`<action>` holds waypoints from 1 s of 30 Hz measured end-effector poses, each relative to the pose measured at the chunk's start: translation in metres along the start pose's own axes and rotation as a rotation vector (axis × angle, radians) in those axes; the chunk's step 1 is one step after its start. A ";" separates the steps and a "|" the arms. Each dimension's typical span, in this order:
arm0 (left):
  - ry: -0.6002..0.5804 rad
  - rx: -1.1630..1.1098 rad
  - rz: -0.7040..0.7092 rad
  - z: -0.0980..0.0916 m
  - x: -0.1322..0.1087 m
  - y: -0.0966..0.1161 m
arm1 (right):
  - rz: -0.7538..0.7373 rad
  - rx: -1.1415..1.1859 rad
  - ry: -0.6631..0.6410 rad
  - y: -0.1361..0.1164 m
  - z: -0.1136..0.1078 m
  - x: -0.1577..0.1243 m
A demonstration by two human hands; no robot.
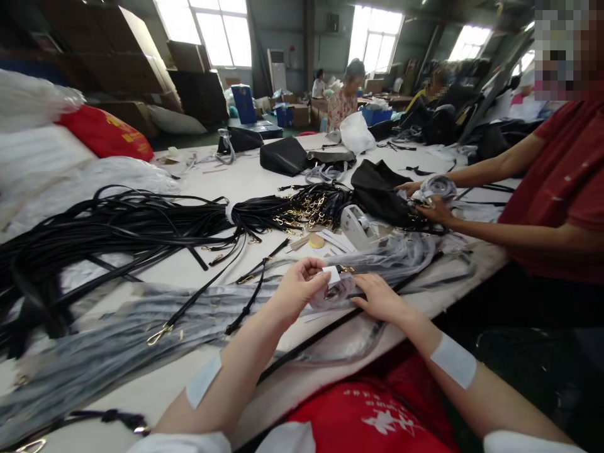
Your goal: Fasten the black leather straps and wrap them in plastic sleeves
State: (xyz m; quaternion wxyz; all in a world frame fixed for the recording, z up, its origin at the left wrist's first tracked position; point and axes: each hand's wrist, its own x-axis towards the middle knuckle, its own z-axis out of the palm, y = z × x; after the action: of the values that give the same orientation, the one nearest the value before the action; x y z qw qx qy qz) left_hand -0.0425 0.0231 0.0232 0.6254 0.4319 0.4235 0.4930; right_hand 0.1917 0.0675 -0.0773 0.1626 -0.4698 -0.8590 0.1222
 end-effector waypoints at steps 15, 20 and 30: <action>0.219 0.006 0.094 -0.032 0.043 0.002 | 0.246 0.044 0.345 0.034 -0.060 0.094; 0.261 -0.038 0.075 -0.044 0.052 0.005 | 0.531 0.127 0.344 0.100 -0.082 0.096; 0.172 -0.053 0.077 -0.016 0.060 0.006 | 0.534 0.581 0.433 0.109 -0.063 0.076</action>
State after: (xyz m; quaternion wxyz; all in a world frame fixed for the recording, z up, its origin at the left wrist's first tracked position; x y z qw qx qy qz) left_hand -0.0496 0.0847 0.0183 0.5785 0.3872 0.4456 0.5629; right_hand 0.2620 0.1930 -0.0461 0.4265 -0.6248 -0.5837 0.2950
